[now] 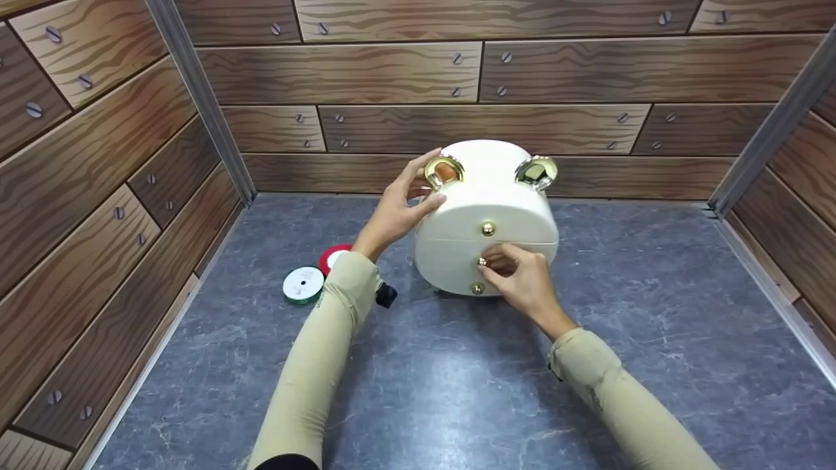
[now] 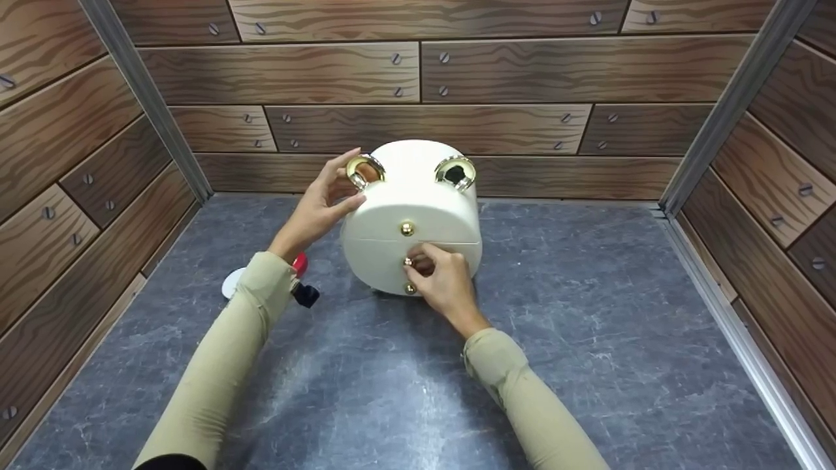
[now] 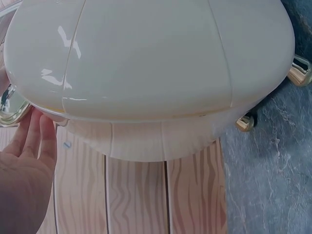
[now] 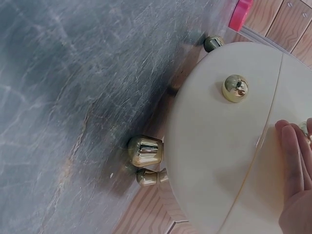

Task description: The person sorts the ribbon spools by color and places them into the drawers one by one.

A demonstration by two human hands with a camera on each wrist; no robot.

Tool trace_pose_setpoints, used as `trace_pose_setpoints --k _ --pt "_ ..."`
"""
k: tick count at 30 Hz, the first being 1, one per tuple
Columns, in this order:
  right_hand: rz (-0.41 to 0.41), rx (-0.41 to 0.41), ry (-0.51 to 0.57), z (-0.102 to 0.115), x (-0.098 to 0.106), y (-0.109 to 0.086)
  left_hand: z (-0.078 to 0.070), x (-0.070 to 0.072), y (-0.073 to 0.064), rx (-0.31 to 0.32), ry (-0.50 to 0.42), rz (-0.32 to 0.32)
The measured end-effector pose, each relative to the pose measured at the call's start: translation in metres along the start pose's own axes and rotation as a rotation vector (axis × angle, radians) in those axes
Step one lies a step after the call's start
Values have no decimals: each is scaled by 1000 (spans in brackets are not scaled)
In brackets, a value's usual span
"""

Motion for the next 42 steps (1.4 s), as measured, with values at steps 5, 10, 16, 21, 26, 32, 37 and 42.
trace_pose_setpoints --k 5,10,16,21,26,32,37,42 --pt "6 -7 8 0 1 -2 1 -1 0 10 -5 -4" --pt "7 1 21 1 1 -4 0 -1 0 9 -12 0" --pt "0 21 17 3 1 -5 1 1 0 12 17 1" --pt "7 9 35 3 2 -8 1 -1 0 13 23 12" --pt "12 1 53 4 2 -10 1 -1 -1 20 18 10" --pt "-2 -11 41 6 2 -13 2 -3 0 22 11 4" --pt "-9 -12 32 8 2 -18 1 -4 0 33 1 -3" --pt "5 9 38 11 2 -21 3 -2 0 31 15 -3"
Point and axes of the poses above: each hand's wrist, its own y-axis towards the middle knuckle, its own x-axis out of the back of the hand, z = x × y, the point moved 8 cm from there along y, towards the middle knuckle, and after that the axes turned 5 degrees about z, right-handed, at the moved point
